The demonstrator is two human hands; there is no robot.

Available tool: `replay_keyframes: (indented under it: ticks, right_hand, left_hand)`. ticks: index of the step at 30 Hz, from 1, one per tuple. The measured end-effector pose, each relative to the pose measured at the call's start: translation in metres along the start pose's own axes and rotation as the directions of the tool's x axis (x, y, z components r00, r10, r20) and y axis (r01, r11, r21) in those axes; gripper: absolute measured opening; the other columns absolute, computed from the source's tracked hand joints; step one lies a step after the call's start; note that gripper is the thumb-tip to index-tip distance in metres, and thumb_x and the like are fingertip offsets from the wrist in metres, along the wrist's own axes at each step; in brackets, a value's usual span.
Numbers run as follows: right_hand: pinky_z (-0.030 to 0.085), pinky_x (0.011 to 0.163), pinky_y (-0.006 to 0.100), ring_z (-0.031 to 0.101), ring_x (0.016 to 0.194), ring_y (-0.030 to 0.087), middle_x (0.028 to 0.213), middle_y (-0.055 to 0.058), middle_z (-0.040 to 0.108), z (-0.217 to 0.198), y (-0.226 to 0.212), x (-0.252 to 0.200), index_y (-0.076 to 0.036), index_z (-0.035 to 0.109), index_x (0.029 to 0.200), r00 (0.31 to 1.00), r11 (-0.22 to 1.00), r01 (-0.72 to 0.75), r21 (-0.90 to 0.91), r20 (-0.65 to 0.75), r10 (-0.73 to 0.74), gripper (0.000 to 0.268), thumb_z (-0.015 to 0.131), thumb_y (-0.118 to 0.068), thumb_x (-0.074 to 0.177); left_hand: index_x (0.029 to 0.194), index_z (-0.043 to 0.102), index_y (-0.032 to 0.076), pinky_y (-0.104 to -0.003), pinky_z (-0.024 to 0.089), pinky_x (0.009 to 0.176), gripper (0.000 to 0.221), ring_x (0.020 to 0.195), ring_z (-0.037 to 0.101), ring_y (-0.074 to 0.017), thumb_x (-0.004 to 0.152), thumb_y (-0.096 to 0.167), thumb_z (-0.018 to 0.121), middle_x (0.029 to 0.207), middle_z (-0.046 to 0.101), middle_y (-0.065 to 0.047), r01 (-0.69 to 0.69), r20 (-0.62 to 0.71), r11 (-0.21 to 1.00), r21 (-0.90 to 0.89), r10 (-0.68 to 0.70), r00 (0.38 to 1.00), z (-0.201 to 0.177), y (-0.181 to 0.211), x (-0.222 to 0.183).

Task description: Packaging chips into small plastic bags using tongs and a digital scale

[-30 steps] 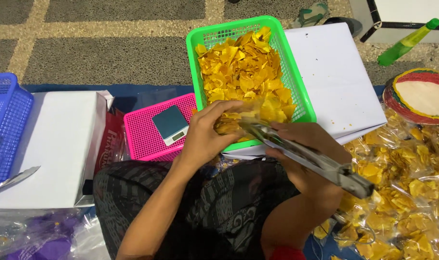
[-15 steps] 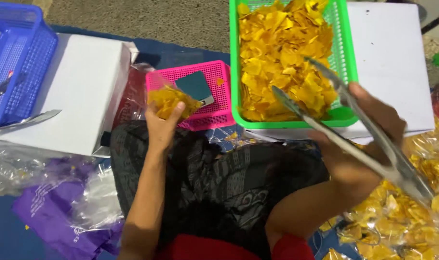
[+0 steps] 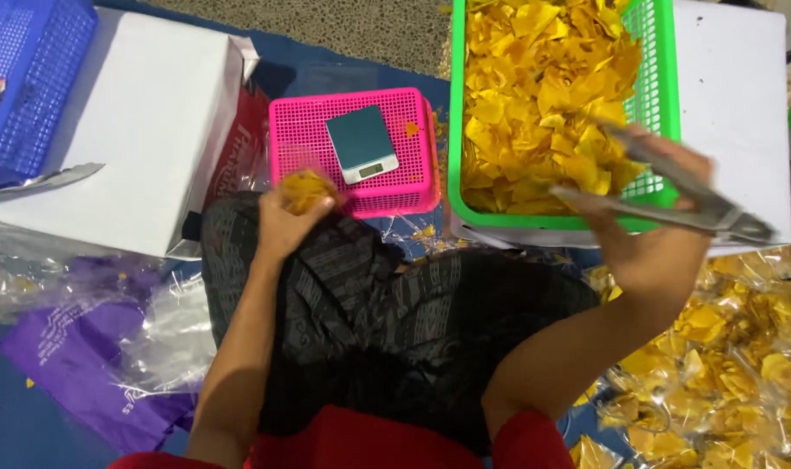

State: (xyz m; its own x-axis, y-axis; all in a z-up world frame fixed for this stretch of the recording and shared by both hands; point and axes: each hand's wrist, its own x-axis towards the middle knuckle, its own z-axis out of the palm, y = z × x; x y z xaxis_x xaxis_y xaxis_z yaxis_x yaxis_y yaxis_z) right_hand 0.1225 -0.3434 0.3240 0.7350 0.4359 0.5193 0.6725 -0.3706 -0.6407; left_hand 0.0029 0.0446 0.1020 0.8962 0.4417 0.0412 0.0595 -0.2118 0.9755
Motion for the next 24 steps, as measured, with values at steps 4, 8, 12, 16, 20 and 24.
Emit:
replay_keyframes:
  ticks: [4,8,12,16,20,24]
  right_hand:
    - [0.051,0.121,0.047,0.055,0.140,0.034,0.141,0.019,0.054,0.026,0.016,0.005,0.002,0.047,0.141,0.986,0.986,-0.062,0.157,0.161,0.037,0.069,0.086,-0.001,0.084]
    - [0.043,0.115,0.047,0.058,0.133,0.037,0.136,0.019,0.060,0.040,0.029,0.013,0.002,0.053,0.135,0.995,0.986,-0.074,-0.149,0.051,0.082,0.063,0.092,-0.011,0.088]
    - [0.047,0.104,0.050,0.061,0.126,0.040,0.133,0.018,0.062,0.041,0.029,0.013,-0.001,0.058,0.133,0.986,0.949,-0.156,-0.274,-0.104,0.133,0.055,0.092,-0.020,0.094]
    - [0.045,0.108,0.049,0.060,0.126,0.040,0.134,0.017,0.058,0.041,0.037,0.011,0.004,0.064,0.133,0.995,0.949,-0.079,-0.305,-0.083,0.056,0.054,0.089,-0.029,0.097]
    - [0.045,0.104,0.048,0.062,0.122,0.041,0.131,0.020,0.061,0.040,0.036,0.013,0.005,0.061,0.132,0.997,0.953,-0.055,-0.299,-0.062,0.038,0.055,0.091,-0.022,0.095]
    - [0.045,0.106,0.047,0.061,0.124,0.040,0.132,0.019,0.060,0.041,0.034,0.014,0.003,0.058,0.134,0.997,0.961,-0.072,-0.267,-0.049,0.061,0.056,0.090,-0.023,0.096]
  left_hand:
    - [0.110,0.073,0.013,-0.051,0.041,0.110,0.054,0.125,0.059,-0.0305,0.078,0.057,0.077,0.124,0.070,-0.011,-0.348,0.184,0.898,0.270,0.307,0.934,0.009,-0.007,0.023]
    - [0.117,0.074,0.015,-0.063,0.011,0.119,0.056,0.152,0.022,-0.0382,0.079,0.056,0.079,0.154,0.051,-0.004,-0.413,0.340,0.845,0.338,0.300,0.891,0.016,-0.011,0.047]
    - [0.121,0.074,0.016,-0.062,0.015,0.112,0.067,0.153,0.021,-0.0374,0.076,0.066,0.077,0.155,0.051,-0.004,-0.474,0.424,0.775,0.419,0.294,0.856,0.023,-0.033,0.064]
    - [0.123,0.072,0.022,-0.056,0.016,0.110,0.066,0.153,0.025,-0.0373,0.075,0.066,0.078,0.152,0.056,-0.003,-0.504,0.447,0.735,0.454,0.302,0.842,0.026,-0.037,0.060]
    - [0.120,0.075,0.019,-0.061,0.012,0.112,0.064,0.153,0.022,-0.0371,0.078,0.067,0.074,0.153,0.055,-0.006,-0.431,0.408,0.789,0.438,0.253,0.877,0.026,-0.024,0.060]
    - [0.113,0.075,0.012,-0.060,0.013,0.111,0.056,0.152,0.025,-0.0364,0.080,0.057,0.077,0.151,0.056,-0.003,-0.358,0.333,0.842,0.403,0.230,0.915,0.024,-0.014,0.055]
